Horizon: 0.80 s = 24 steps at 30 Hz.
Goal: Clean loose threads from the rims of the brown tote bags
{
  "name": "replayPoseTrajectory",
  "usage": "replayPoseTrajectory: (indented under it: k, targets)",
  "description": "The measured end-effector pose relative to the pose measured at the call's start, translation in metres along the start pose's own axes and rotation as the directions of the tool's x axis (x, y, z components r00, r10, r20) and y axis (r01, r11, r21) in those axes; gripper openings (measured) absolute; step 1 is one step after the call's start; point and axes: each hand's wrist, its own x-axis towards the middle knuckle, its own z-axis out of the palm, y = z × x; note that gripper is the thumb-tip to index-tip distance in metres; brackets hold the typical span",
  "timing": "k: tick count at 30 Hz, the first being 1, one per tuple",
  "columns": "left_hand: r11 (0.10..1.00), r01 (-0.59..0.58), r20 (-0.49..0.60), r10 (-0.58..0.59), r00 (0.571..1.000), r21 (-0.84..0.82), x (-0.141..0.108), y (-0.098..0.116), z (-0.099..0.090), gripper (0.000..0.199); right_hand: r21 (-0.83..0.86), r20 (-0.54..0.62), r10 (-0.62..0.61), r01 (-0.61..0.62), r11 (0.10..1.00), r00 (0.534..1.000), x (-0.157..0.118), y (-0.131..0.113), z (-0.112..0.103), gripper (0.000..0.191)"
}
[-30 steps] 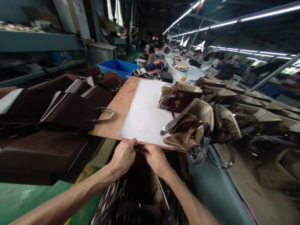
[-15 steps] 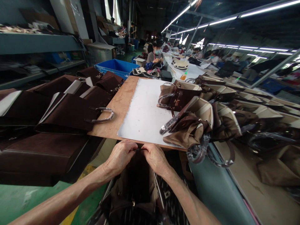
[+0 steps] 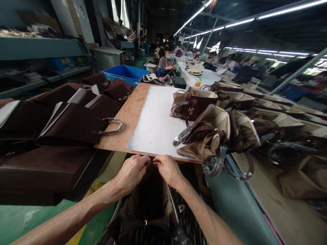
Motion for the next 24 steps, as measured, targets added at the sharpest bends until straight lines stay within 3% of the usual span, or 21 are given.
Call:
replayPoseTrajectory:
  k: [11, 24]
  targets:
    - [0.999, 0.045, -0.009, -0.045, 0.999, 0.007, 0.006, 0.002, 0.000, 0.017, 0.010, -0.014, 0.005, -0.005, 1.000, 1.000, -0.002, 0.001, 0.000, 0.016]
    - [0.977, 0.193, -0.091, -0.201, 0.975, -0.093, 0.015, 0.001, 0.009, 0.014, 0.009, -0.025, -0.013, 0.013, 1.000, 1.000, -0.001, 0.001, 0.001, 0.019]
